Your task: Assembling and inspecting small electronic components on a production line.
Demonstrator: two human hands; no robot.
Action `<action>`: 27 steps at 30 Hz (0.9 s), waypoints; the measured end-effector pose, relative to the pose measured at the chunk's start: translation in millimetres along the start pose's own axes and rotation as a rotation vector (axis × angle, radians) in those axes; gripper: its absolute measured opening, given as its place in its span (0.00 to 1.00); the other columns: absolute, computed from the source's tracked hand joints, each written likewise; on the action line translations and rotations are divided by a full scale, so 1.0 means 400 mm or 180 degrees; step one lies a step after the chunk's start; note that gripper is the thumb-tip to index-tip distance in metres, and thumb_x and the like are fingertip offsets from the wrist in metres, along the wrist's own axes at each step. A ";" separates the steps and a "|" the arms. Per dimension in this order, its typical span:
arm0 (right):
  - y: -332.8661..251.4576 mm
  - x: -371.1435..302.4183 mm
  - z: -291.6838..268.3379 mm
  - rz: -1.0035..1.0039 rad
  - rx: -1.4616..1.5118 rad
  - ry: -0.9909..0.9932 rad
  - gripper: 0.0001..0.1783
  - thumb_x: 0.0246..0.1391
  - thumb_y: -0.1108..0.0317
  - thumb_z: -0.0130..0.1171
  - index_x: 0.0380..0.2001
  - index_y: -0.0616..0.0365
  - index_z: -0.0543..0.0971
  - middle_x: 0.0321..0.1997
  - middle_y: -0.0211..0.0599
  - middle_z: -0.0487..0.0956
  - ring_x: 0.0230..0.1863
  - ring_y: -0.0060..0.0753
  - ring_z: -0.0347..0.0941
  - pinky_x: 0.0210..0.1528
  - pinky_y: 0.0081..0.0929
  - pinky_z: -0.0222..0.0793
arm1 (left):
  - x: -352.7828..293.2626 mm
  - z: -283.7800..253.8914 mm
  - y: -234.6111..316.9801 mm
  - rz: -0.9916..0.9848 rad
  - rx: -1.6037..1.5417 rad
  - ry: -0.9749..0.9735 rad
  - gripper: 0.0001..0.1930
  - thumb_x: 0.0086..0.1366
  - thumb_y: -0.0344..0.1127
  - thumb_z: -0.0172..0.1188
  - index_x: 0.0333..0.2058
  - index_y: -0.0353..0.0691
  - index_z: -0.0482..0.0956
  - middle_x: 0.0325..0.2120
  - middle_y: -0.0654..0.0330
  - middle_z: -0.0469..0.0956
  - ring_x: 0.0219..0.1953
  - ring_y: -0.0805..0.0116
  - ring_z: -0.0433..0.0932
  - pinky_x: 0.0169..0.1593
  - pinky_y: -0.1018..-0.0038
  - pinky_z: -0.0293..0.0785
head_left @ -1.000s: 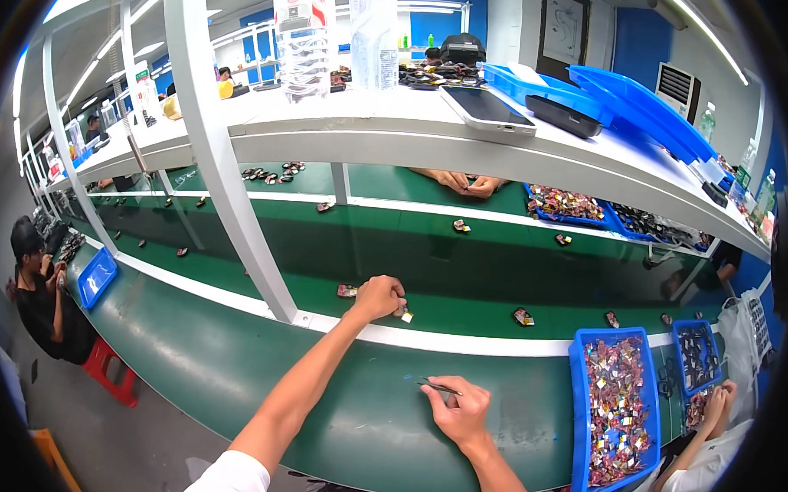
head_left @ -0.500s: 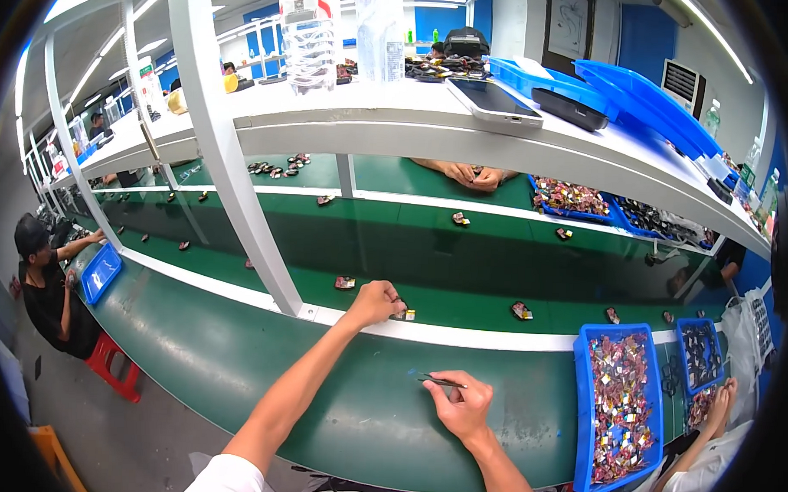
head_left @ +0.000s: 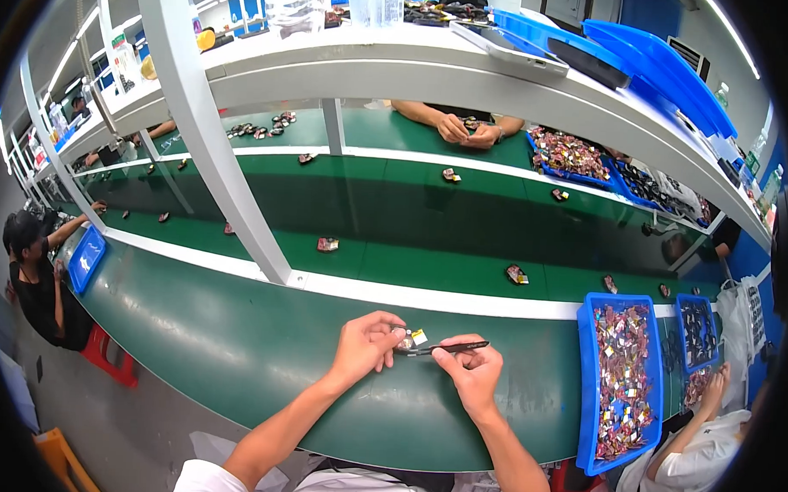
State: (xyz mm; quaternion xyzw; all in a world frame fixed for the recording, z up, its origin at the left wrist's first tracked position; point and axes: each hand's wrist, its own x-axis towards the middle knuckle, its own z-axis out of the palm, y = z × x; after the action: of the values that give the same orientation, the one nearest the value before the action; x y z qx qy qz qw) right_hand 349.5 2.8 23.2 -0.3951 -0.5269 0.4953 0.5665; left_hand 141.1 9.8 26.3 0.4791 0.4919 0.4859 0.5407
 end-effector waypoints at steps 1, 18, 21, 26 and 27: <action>0.000 -0.002 0.002 -0.0043 0.0037 0.0004 0.08 0.51 0.79 0.72 0.34 0.66 0.83 0.27 0.23 0.79 0.18 0.04 0.60 0.20 0.11 0.51 | -0.006 0.003 -0.006 0.0025 -0.0026 -0.0017 0.09 0.69 0.26 0.60 0.45 0.28 0.78 0.26 0.57 0.81 0.17 0.78 0.75 0.16 0.83 0.65; 0.021 -0.001 0.001 -0.0185 -0.0668 0.0179 0.08 0.50 0.76 0.73 0.32 0.64 0.84 0.16 0.16 0.70 0.16 0.04 0.54 0.18 0.14 0.44 | -0.028 0.047 -0.018 0.0283 0.0046 0.0291 0.09 0.67 0.27 0.63 0.43 0.29 0.80 0.25 0.56 0.83 0.18 0.78 0.77 0.17 0.81 0.67; 0.017 -0.001 0.002 -0.0159 -0.0666 0.0158 0.07 0.50 0.76 0.73 0.32 0.64 0.84 0.16 0.16 0.70 0.16 0.04 0.54 0.18 0.14 0.44 | -0.028 0.050 -0.018 0.0303 0.0060 0.0300 0.09 0.67 0.28 0.63 0.43 0.30 0.80 0.25 0.57 0.83 0.18 0.78 0.76 0.17 0.81 0.67; 0.012 -0.002 0.004 -0.0090 -0.0561 0.0134 0.07 0.50 0.77 0.73 0.32 0.65 0.84 0.19 0.18 0.74 0.17 0.04 0.54 0.18 0.14 0.44 | -0.032 0.059 -0.016 0.0338 0.0089 0.0196 0.09 0.68 0.24 0.61 0.45 0.26 0.78 0.26 0.57 0.82 0.18 0.77 0.77 0.17 0.81 0.68; 0.008 -0.001 0.002 0.0011 -0.0449 0.0123 0.07 0.51 0.77 0.73 0.33 0.65 0.83 0.22 0.21 0.77 0.18 0.04 0.57 0.18 0.12 0.47 | -0.032 0.062 -0.017 0.0334 0.0089 0.0199 0.09 0.68 0.24 0.61 0.45 0.26 0.78 0.26 0.57 0.82 0.18 0.77 0.77 0.17 0.81 0.68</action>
State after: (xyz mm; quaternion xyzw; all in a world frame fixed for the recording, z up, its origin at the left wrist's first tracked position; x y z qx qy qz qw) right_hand 348.3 2.9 19.9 -0.4444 -0.5488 0.4502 0.5465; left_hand 165.5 -4.6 21.9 0.4963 0.4895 0.5214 0.4922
